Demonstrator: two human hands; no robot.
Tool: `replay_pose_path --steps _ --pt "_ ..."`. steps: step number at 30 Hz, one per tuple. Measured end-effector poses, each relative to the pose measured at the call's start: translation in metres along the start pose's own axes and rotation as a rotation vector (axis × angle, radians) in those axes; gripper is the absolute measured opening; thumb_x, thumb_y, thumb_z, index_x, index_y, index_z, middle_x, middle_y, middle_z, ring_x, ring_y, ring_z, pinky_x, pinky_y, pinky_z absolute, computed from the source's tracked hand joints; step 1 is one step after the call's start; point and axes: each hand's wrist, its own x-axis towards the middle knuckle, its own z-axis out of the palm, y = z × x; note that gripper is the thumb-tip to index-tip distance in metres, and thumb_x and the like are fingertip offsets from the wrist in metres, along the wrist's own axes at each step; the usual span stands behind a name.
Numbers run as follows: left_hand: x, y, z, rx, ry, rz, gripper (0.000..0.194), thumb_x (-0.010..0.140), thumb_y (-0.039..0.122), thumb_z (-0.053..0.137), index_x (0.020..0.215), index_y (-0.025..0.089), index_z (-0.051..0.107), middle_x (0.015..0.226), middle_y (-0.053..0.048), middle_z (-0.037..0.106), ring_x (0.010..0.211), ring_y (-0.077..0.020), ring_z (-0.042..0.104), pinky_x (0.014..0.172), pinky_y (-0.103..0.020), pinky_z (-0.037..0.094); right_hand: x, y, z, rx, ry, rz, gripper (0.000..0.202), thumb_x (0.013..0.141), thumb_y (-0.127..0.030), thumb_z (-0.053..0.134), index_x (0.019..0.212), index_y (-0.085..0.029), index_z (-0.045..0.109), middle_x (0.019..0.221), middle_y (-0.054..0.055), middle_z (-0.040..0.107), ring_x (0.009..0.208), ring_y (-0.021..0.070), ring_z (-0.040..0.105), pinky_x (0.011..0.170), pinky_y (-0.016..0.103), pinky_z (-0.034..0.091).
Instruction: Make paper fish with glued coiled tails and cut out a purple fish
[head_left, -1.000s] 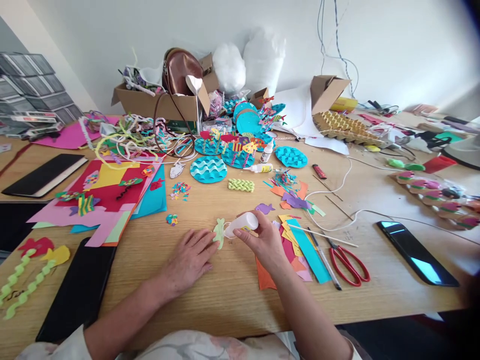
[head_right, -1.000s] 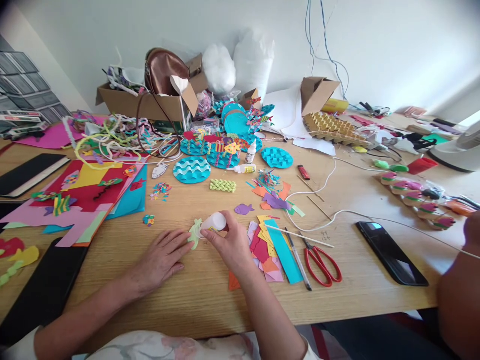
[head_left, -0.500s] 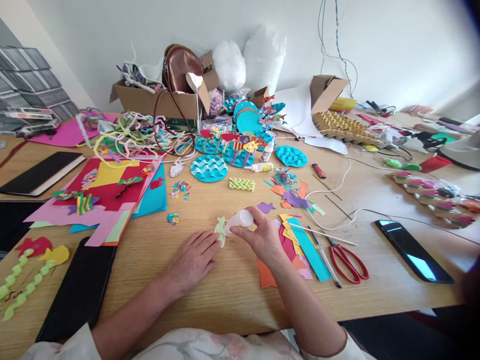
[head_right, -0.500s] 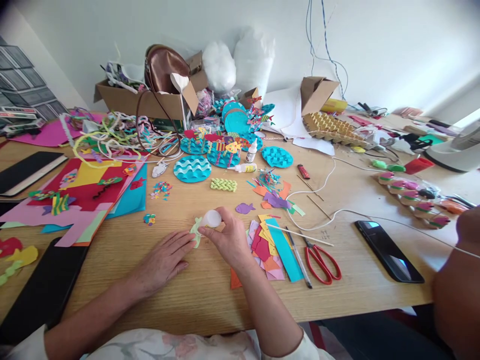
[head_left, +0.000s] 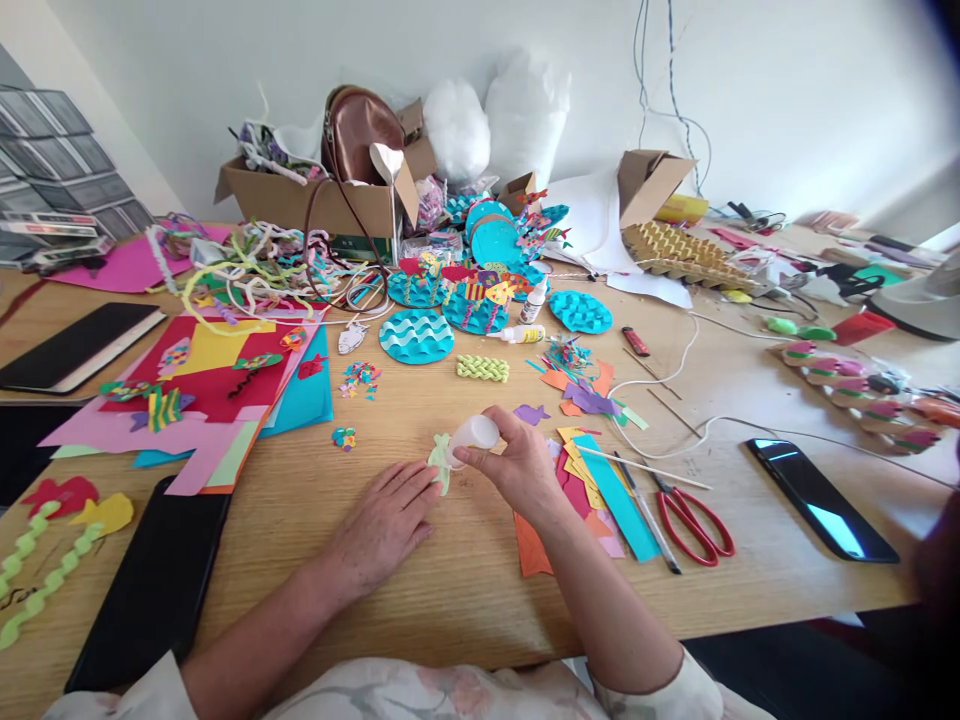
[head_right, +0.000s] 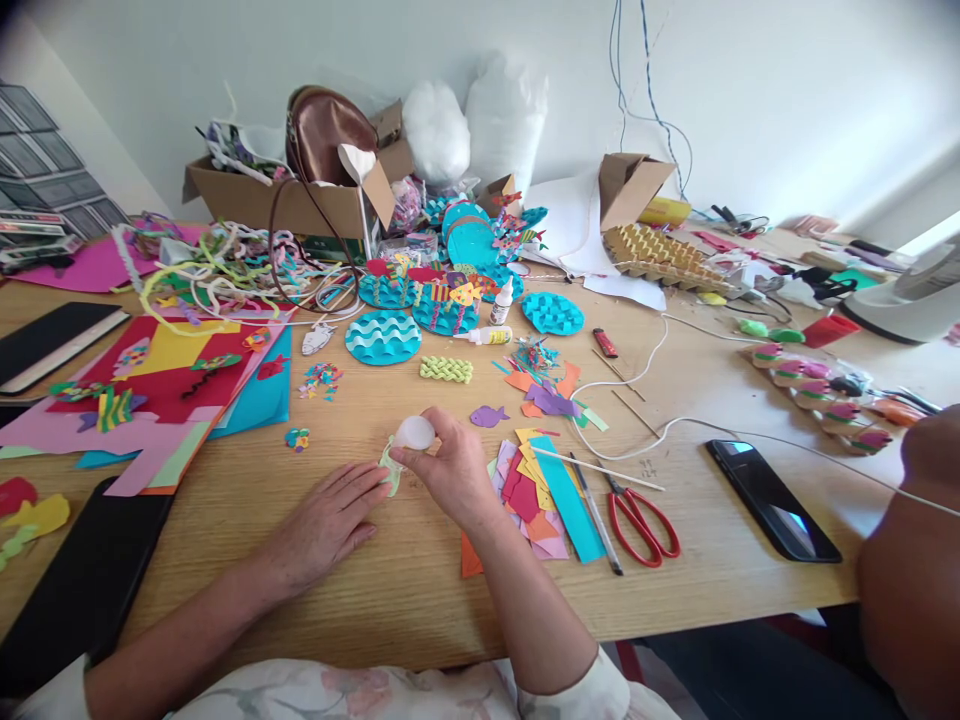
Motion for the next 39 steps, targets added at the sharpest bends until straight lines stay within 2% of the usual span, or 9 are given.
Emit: replay_pose_path --steps 26,39 --pt "0.0002 -0.0011 0.0036 0.017 0.081 0.027 0.035 0.082 0.016 0.053 0.116 0.013 0.051 0.121 -0.013 0.058 0.118 -0.0249 0.048 0.097 -0.045 0.041 0.0023 0.0006 0.0075 0.063 -0.023 -0.038 0.03 0.069 -0.041 0.062 0.057 -0.021 0.044 0.054 -0.005 0.046 0.053 0.0113 0.044 0.052 0.022 0.032" --pt "0.0016 0.0008 -0.0015 -0.001 0.079 0.006 0.034 0.079 0.013 0.056 0.113 0.014 0.053 0.118 -0.013 0.056 0.114 -0.0243 0.049 0.097 -0.043 0.042 0.0007 -0.001 0.0081 0.07 -0.023 -0.038 0.029 0.069 -0.04 0.062 0.057 -0.02 0.045 0.055 -0.004 0.049 0.053 0.0115 0.046 0.052 0.022 0.033"
